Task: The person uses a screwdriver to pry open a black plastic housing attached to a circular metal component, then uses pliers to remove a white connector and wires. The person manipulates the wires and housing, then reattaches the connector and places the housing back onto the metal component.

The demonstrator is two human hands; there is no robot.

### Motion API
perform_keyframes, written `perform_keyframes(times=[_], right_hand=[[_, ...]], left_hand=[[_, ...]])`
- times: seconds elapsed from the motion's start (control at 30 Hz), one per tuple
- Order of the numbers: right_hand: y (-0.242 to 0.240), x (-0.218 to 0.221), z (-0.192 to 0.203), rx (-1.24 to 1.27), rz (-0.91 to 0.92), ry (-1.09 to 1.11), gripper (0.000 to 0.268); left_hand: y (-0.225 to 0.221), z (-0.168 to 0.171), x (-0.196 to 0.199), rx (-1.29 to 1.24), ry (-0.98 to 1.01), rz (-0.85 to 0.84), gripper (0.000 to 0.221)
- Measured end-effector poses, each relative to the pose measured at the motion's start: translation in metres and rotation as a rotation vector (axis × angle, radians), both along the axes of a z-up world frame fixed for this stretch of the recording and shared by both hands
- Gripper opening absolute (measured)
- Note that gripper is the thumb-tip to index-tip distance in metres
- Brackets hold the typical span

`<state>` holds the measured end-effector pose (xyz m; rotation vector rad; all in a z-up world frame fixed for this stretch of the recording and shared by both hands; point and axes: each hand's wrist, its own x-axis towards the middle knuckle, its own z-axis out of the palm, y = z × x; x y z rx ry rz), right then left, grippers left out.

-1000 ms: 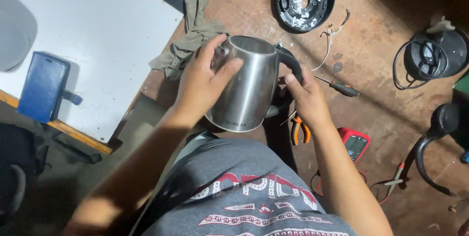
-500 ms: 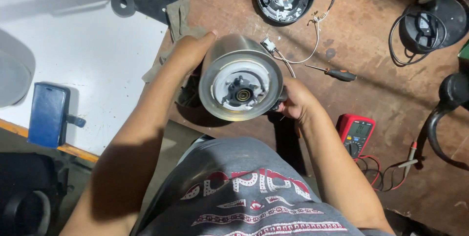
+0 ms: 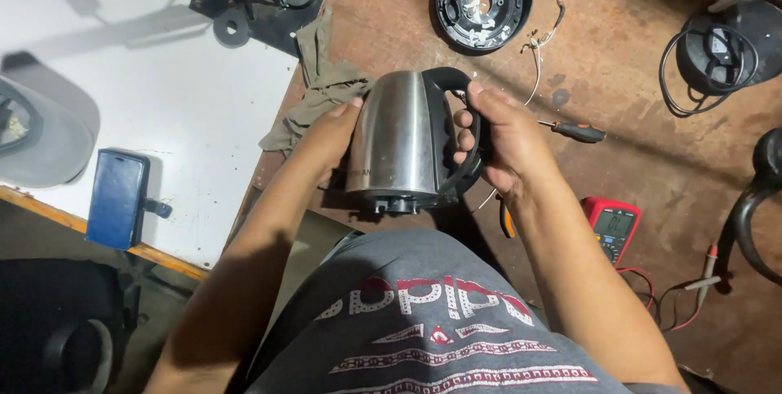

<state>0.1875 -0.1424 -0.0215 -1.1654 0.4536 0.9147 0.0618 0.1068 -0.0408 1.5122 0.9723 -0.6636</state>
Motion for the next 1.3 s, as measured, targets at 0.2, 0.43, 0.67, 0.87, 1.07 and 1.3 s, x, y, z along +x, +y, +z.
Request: perform_keyframes(times=[0.2, 0.43, 0.67, 0.87, 1.07, 1.3], right_hand=[[0.026, -0.008, 0.015, 0.096, 0.025, -0.064, 0.024], [0.041, -0.035, 0.015, 0.111, 0.218, -0.291, 0.051], [0.033, -0.012, 0.036, 0.051, 0.671, -0.702, 0.050], [-0.120, 0.058, -0.036, -0.940, 0.781, -1.054, 0.053], [-0.219, 0.047, -0.105, -1.358, 0.802, -0.785, 0.058], [-0.219, 0.012, -0.050, -1.074, 0.434, -0.931, 0.038]], left_hand=[[0.001, -0.018, -0.012, 0.171, -0.070, -0.014, 0.082], [-0.019, 0.047, -0.054, 0.430, -0.784, -0.151, 0.066], [-0.024, 0.042, -0.032, 0.776, -1.037, -0.439, 0.083], [-0.029, 0.027, -0.013, 0.834, -1.124, -0.318, 0.039], [-0.047, 0.023, 0.010, 0.854, -1.121, -0.236, 0.030], [-0.061, 0.016, 0.035, 0.896, -1.130, -0.202, 0.030]])
